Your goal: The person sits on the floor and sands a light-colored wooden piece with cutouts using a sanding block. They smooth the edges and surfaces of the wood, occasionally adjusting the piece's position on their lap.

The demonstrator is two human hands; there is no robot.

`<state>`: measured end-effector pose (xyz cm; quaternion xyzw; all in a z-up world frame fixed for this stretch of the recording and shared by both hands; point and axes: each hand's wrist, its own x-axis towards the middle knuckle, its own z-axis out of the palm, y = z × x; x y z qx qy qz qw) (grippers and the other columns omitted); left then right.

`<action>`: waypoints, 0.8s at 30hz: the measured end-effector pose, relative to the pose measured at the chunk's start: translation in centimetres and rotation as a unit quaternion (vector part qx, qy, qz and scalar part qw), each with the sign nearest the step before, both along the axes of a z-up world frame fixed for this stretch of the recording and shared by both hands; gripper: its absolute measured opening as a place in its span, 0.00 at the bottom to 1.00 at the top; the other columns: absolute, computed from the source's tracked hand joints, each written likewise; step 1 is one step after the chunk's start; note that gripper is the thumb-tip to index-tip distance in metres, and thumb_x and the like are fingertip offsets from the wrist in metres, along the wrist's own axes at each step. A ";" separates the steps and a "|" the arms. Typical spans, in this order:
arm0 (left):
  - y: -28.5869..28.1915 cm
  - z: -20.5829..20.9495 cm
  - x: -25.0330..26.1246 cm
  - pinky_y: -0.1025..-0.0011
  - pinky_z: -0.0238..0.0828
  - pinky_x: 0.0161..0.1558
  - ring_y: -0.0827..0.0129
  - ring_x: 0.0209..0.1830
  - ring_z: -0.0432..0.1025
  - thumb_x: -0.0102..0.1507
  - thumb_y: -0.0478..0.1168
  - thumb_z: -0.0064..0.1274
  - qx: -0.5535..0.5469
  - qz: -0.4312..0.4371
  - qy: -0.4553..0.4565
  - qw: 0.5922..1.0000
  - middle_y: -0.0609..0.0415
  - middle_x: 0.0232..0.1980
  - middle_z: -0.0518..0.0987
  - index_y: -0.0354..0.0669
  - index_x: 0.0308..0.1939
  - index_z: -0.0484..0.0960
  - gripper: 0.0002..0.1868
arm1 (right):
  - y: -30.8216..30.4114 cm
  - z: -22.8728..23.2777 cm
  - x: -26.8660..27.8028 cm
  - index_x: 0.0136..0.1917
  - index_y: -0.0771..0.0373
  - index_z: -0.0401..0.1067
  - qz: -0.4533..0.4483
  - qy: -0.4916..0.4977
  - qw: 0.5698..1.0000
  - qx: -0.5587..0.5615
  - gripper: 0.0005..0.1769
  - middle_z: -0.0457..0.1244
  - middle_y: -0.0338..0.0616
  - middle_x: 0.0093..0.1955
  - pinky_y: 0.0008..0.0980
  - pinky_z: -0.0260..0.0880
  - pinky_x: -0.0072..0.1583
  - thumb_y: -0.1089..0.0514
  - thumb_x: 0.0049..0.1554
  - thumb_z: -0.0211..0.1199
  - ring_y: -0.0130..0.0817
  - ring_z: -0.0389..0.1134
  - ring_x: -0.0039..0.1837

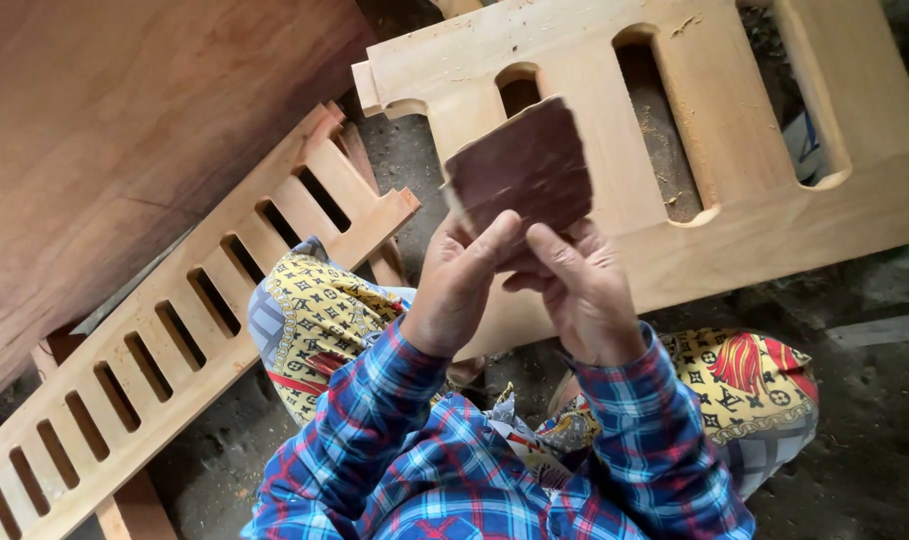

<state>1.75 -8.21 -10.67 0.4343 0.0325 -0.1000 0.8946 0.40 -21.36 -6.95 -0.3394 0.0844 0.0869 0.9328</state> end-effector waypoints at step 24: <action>3.2 8.4 4.9 0.63 0.73 0.50 0.56 0.58 0.72 0.68 0.37 0.47 0.725 -0.138 -0.582 0.343 0.48 0.64 0.73 0.47 0.62 0.71 0.18 | -5.8 -0.6 2.8 0.63 0.67 0.75 -0.149 -0.245 0.586 -0.758 0.28 0.60 0.57 0.63 0.51 0.61 0.68 0.61 0.51 0.81 0.54 0.61 0.65</action>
